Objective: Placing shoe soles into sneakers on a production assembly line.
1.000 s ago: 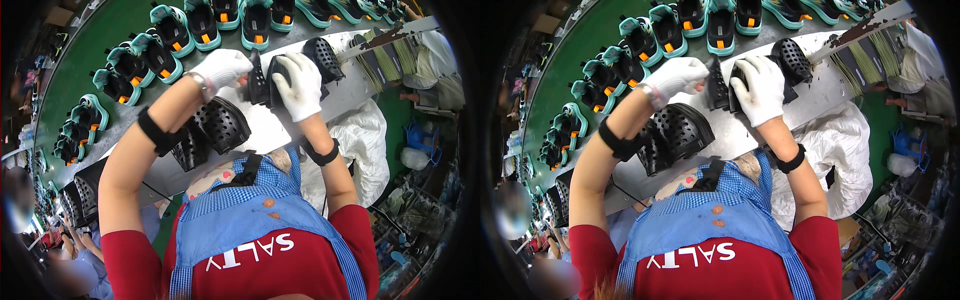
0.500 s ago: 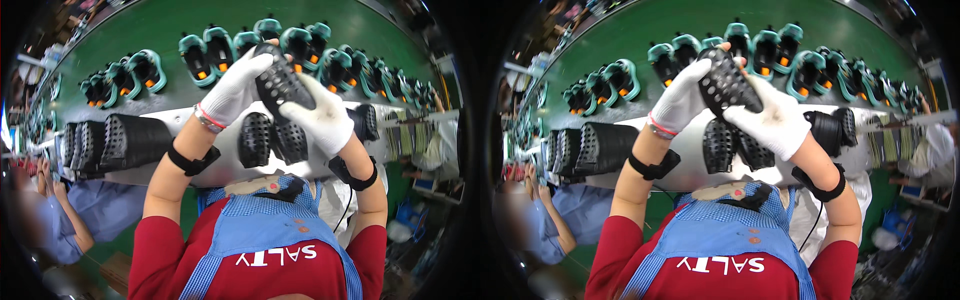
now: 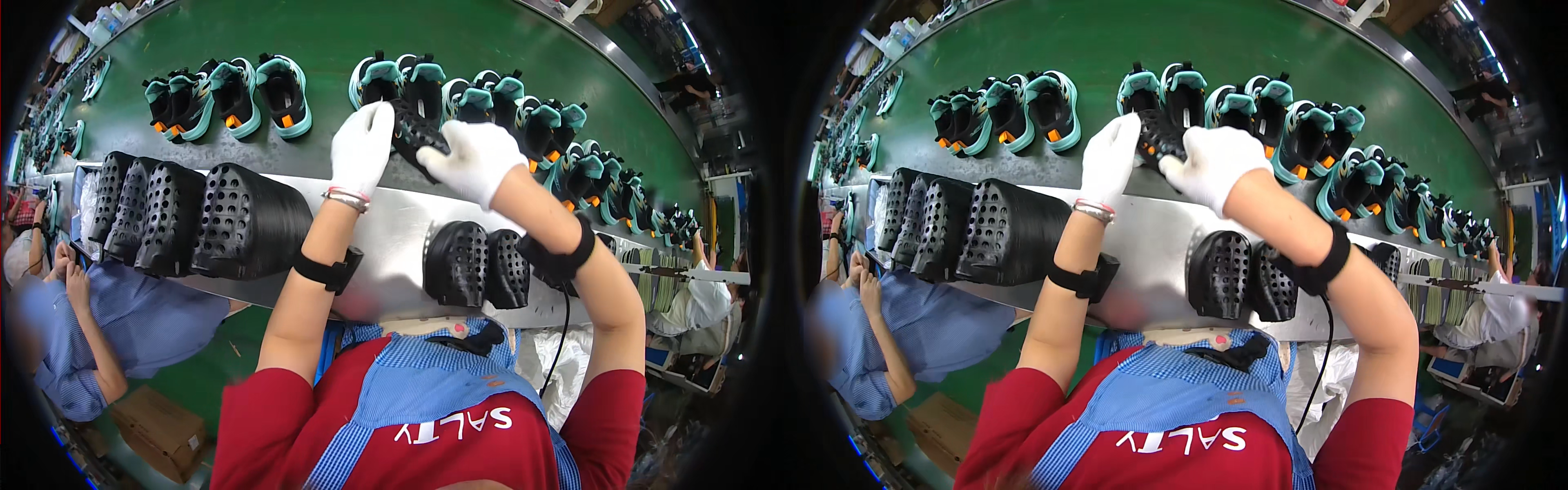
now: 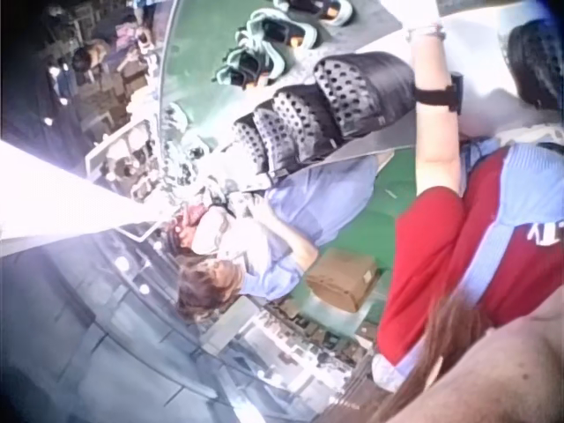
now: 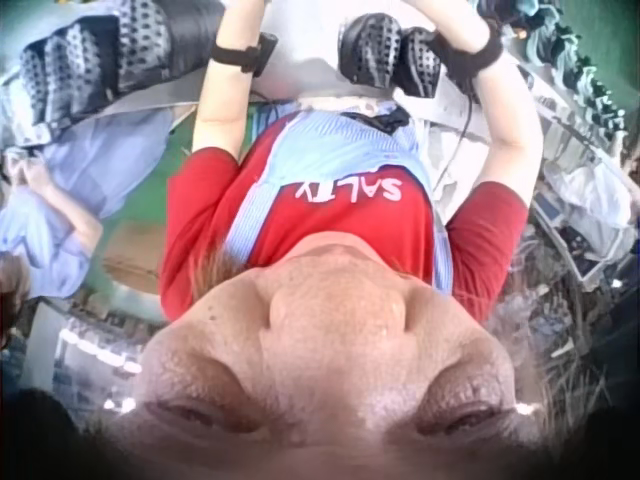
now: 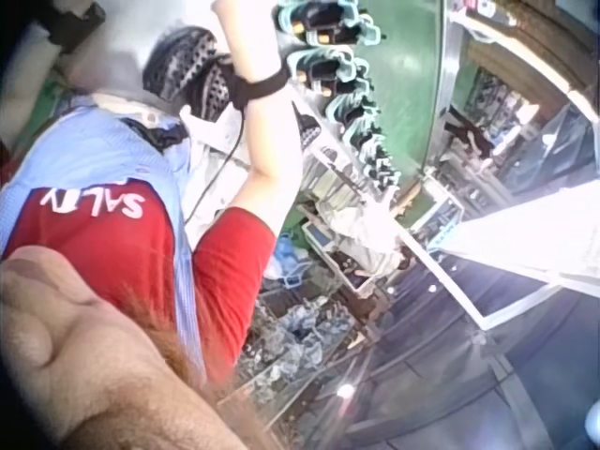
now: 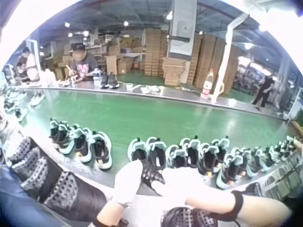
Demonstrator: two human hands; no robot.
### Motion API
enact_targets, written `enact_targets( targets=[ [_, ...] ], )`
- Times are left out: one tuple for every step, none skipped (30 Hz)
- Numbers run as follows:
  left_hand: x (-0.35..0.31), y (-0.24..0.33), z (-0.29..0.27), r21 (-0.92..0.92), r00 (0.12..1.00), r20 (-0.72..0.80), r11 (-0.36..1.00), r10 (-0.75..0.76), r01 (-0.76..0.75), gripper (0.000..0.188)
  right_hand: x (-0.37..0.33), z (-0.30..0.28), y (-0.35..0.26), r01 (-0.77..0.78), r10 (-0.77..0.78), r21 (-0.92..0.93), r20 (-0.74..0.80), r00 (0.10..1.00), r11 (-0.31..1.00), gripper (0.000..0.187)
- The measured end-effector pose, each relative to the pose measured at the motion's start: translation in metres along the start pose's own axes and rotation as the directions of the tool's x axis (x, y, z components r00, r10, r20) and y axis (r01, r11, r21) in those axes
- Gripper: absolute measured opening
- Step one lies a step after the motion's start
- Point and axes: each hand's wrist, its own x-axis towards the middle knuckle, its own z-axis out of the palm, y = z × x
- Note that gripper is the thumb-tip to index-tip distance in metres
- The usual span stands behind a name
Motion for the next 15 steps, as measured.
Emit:
enact_targets(
  targets=[
    [0.004, -0.01, -0.008, 0.367, 0.979, 0.004, 0.91, 0.205, -0.192, 0.03, 0.015, 0.001, 0.004, 0.004, -0.003, -0.027, 0.014, 1.0, 1.0, 0.047],
    [0.003, -0.006, -0.01, 0.676, 0.919, 0.085, 0.656, 0.384, -0.337, 0.028, 0.028, -0.004, 0.005, -0.05, 0.05, -0.003, 0.069, 0.996, 0.999, 0.05],
    [0.002, -0.001, -0.011, 0.678, 0.967, 0.199, 0.69, 0.159, -0.253, 0.026, 0.041, -0.002, 0.012, -0.033, 0.031, 0.016, 0.074, 0.997, 0.999, 0.051],
    [0.006, -0.025, -0.016, 0.639, 0.917, 0.253, 0.658, 0.31, -0.399, 0.025, 0.053, 0.0, 0.014, -0.005, 0.003, 0.03, 0.078, 0.997, 1.0, 0.052],
    [0.009, -0.035, -0.016, 0.694, 0.909, 0.245, 0.593, 0.338, -0.408, 0.025, 0.064, -0.001, 0.012, 0.005, -0.01, 0.046, 0.11, 0.994, 0.999, 0.054],
    [0.013, -0.044, -0.015, 0.745, 0.899, 0.241, 0.525, 0.364, -0.412, 0.025, 0.073, -0.003, 0.008, 0.005, -0.017, 0.071, 0.164, 0.986, 0.997, 0.055],
    [0.015, -0.045, -0.011, 0.745, 0.901, 0.237, 0.528, 0.362, -0.408, 0.025, 0.083, -0.005, 0.005, -0.016, 0.008, 0.044, 0.175, 0.985, 0.999, 0.053],
    [0.017, -0.045, -0.007, 0.789, 0.902, 0.244, 0.469, 0.356, -0.398, 0.023, 0.093, -0.006, 0.001, -0.036, 0.032, 0.016, 0.186, 0.982, 0.999, 0.051],
    [0.019, -0.046, -0.004, 0.828, 0.904, 0.251, 0.406, 0.347, -0.386, 0.021, 0.105, -0.004, 0.001, -0.008, 0.011, -0.023, 0.156, 0.988, 1.0, 0.049],
    [0.018, -0.042, 0.0, 0.83, 0.906, 0.248, 0.408, 0.342, -0.381, 0.021, 0.113, -0.007, -0.004, 0.024, -0.015, -0.084, 0.11, 0.994, 0.996, 0.047],
    [0.016, -0.038, 0.004, 0.832, 0.906, 0.254, 0.402, 0.338, -0.383, 0.02, 0.123, -0.001, -0.007, 0.012, 0.001, -0.135, 0.096, 0.995, 0.991, 0.045],
    [0.015, -0.035, 0.006, 0.834, 0.906, 0.261, 0.395, 0.334, -0.386, 0.019, 0.13, 0.006, -0.01, -0.001, 0.017, -0.184, 0.082, 0.996, 0.983, 0.043],
    [0.017, -0.04, 0.003, 0.843, 0.899, 0.249, 0.375, 0.361, -0.384, 0.02, 0.13, 0.01, -0.02, 0.03, -0.014, -0.231, 0.072, 0.997, 0.973, 0.041],
    [0.019, -0.04, 0.002, 0.844, 0.899, 0.249, 0.376, 0.359, -0.384, 0.02, 0.13, 0.014, -0.026, 0.055, -0.04, -0.277, 0.06, 0.997, 0.959, 0.039],
    [0.019, -0.041, 0.001, 0.839, 0.91, 0.238, 0.399, 0.34, -0.369, 0.019, 0.137, 0.025, -0.027, 0.025, -0.005, -0.272, 0.073, 0.997, 0.962, 0.036]
  ],
)
